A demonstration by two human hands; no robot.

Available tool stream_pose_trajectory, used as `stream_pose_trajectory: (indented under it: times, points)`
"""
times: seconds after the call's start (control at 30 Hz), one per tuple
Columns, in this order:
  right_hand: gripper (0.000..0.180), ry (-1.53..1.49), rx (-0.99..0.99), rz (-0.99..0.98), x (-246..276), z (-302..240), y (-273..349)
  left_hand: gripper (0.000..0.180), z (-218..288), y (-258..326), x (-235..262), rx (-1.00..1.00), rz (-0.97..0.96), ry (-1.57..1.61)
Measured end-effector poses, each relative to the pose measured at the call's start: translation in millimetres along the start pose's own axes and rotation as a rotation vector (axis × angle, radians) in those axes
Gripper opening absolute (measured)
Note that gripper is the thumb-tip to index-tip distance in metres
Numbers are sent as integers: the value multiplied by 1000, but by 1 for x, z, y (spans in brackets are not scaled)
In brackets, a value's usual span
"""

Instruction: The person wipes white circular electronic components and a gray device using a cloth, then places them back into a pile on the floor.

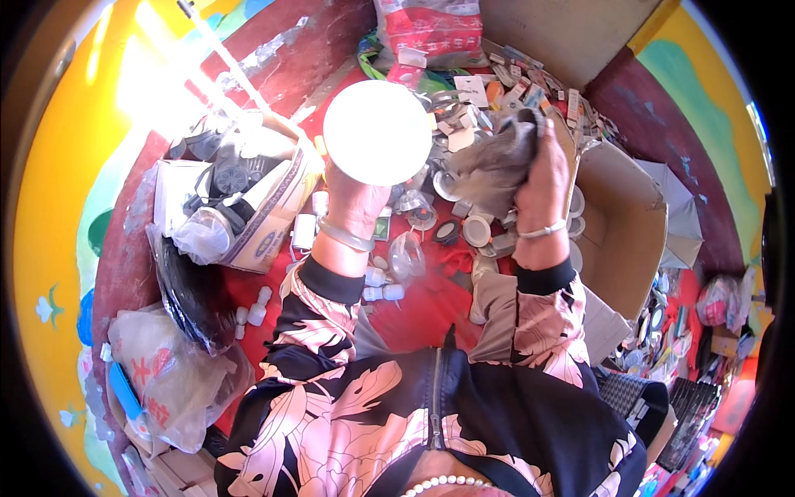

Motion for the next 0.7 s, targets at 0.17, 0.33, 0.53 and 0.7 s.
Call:
stream_pose_trajectory:
  times: [0.17,0.33,0.53,0.7]
  points:
    - [33,98,339,-186,-3,-39,15,47,4,-3,1,39,136,231]
    - [42,471,516,-487,-46,-36,59,49,-11,1,6,88,313,81]
    - [37,1014,1086,-716,-92,-5,99,36,-26,17,-17,91,122,70]
    - [34,989,1175,-696,-93,-10,104,39,-24,29,-33,0,118,45]
Point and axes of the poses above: each hand's wrist, its own y-axis away from the middle knuckle, its own x-axis out of the back of the hand, z = x × y, the point moved 7 cm from there along -y, towards the middle knuckle, and after that the axes turned 1 degree about x, right-handed, at the moved point
